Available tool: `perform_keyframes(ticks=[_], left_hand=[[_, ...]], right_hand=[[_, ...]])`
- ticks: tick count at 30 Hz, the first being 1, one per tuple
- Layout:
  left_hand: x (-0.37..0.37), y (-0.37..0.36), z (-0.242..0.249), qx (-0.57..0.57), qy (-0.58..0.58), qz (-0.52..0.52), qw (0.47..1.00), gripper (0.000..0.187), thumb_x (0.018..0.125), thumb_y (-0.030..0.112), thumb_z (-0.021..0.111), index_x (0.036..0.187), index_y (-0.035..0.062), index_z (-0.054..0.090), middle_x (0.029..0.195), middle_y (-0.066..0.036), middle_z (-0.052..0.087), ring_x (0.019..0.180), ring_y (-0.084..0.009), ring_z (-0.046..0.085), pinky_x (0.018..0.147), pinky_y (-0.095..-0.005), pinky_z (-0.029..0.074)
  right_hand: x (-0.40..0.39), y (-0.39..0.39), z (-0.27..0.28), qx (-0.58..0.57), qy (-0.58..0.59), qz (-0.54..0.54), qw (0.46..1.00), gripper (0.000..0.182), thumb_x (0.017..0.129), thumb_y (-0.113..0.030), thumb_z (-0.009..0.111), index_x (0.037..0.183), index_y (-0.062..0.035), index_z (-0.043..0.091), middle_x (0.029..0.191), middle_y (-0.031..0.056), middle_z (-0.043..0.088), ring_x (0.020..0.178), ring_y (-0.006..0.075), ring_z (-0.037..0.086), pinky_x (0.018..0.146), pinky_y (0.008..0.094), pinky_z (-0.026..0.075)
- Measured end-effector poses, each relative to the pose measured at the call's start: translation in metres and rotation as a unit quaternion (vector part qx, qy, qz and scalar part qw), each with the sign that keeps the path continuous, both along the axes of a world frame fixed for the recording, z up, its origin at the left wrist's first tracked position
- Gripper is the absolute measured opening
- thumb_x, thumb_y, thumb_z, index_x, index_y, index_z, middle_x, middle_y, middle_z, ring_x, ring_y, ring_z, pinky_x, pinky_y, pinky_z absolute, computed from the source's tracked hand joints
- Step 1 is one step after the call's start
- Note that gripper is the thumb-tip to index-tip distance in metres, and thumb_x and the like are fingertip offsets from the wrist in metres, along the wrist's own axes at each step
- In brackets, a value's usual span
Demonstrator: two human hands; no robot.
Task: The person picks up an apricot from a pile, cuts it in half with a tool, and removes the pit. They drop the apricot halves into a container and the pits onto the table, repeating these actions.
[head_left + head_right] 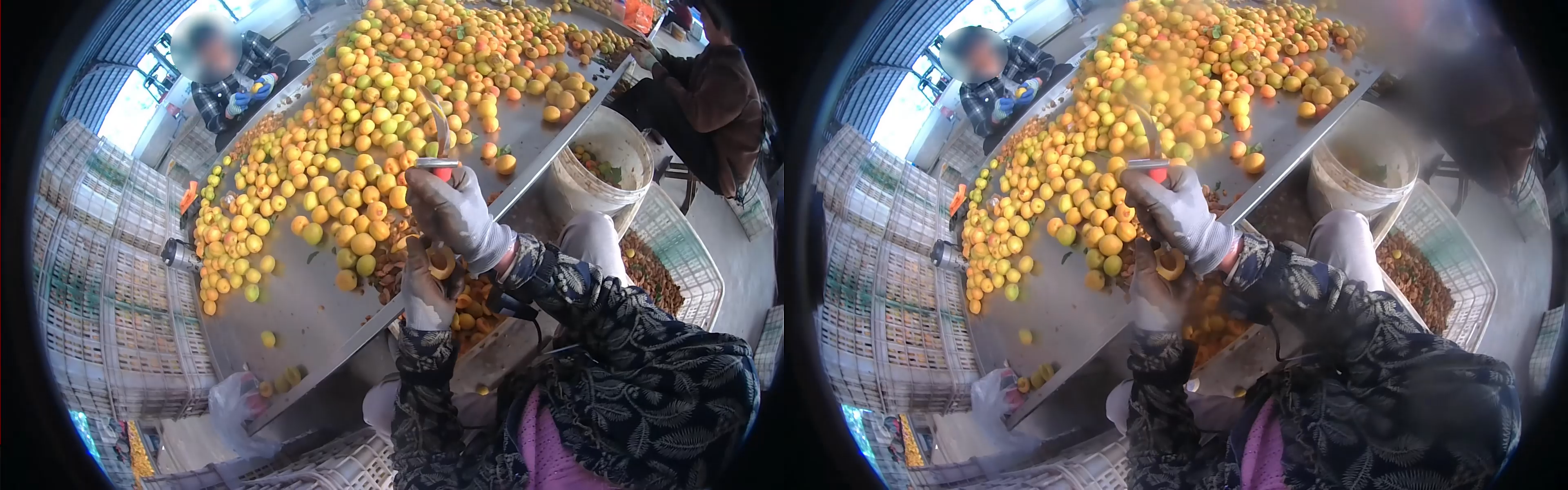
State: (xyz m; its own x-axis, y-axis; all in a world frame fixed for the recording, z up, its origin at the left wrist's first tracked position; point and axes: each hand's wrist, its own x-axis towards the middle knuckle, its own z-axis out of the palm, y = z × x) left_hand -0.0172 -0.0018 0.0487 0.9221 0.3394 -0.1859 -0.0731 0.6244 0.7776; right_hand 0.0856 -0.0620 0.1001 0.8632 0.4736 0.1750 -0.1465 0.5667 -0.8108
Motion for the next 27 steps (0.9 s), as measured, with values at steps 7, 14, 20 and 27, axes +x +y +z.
perform_keyframes(ticks=[7,14,20,27], left_hand=[[0.003,0.016,-0.033,0.622,-0.020,0.073,0.779,0.050,0.076,0.013,0.072,0.118,-0.0043,0.051,0.100,-0.016,0.065,0.091,-0.0288,0.065,0.079,-0.0370,0.050],[-0.005,0.027,-0.044,0.665,-0.015,0.061,0.744,0.049,0.077,0.017,0.072,0.117,-0.0031,0.052,0.101,-0.020,0.063,0.089,-0.0325,0.065,0.076,-0.0378,0.050],[-0.015,0.029,-0.028,0.649,-0.029,0.039,0.759,0.058,0.085,0.033,0.068,0.125,-0.0029,0.048,0.102,-0.022,0.062,0.090,-0.0345,0.064,0.076,-0.0412,0.051],[0.006,0.046,-0.058,0.084,-0.089,-0.036,0.992,0.034,0.089,0.005,0.057,0.122,-0.0002,0.047,0.094,-0.009,0.059,0.083,-0.0185,0.063,0.064,-0.0286,0.053]], right_hand=[[-0.019,0.012,-0.011,-0.064,-0.082,0.004,0.995,0.018,0.088,-0.018,0.066,0.077,-0.0033,0.063,0.065,-0.0058,0.055,0.057,0.0027,0.047,0.052,0.0225,0.038],[-0.008,0.016,-0.012,-0.083,-0.005,0.118,0.990,0.021,0.088,-0.019,0.064,0.074,-0.0040,0.063,0.065,-0.0023,0.058,0.058,0.0060,0.051,0.052,0.0232,0.040],[-0.011,0.017,-0.012,-0.084,-0.132,0.265,0.952,0.022,0.086,-0.015,0.066,0.069,-0.0026,0.062,0.061,-0.0007,0.058,0.057,0.0069,0.052,0.054,0.0229,0.039],[0.021,0.014,-0.017,0.008,0.074,-0.029,0.997,0.030,0.095,-0.023,0.058,0.068,-0.0089,0.053,0.050,-0.0001,0.047,0.038,0.0111,0.043,0.035,0.0248,0.031]])
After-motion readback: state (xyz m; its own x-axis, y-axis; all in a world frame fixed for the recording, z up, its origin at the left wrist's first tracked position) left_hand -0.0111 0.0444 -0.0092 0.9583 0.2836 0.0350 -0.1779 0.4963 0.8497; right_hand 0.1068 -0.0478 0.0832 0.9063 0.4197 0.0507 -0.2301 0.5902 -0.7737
